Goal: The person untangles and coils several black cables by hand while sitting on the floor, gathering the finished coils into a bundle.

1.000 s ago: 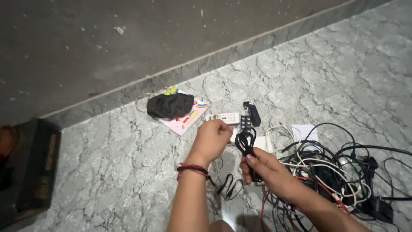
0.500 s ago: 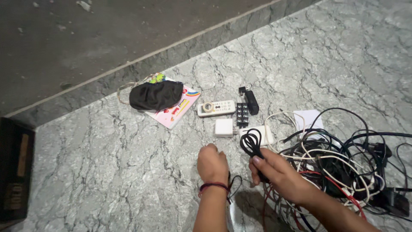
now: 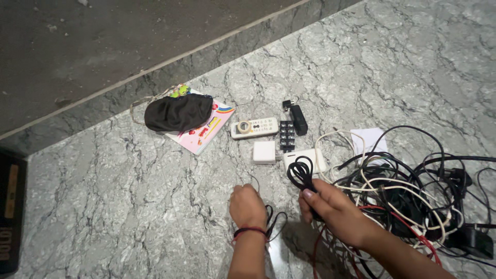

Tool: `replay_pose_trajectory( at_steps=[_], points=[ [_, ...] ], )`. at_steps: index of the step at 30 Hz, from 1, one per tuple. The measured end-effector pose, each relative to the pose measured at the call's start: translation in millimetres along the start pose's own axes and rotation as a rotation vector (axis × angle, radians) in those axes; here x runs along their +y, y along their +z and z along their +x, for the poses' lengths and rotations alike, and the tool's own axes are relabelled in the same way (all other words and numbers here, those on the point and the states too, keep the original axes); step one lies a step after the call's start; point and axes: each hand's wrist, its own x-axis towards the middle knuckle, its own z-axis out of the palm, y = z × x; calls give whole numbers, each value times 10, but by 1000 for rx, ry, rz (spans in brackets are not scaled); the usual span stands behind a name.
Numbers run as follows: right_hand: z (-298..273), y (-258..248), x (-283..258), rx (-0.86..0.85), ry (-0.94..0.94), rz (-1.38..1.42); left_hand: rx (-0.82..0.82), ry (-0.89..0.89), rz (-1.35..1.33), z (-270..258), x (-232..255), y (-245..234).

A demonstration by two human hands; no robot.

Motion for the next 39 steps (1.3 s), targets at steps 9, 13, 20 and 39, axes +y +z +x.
replay_pose_trajectory(
  at_steps=[9, 13, 20, 39],
  points=[
    [-178, -332, -325, 181, 138, 135, -142, -35, -406, 123, 493, -608],
    [-276, -657, -540, 246, -152, 107, -278, 243, -693, 187, 856, -897],
    [-638, -1170, -1072, 372, -201, 177, -615, 442, -1062, -146, 1666, -1634],
    [-1533, -1821, -1675, 444, -465, 91, -793, 518, -1144, -941, 3079, -2354]
  ],
)
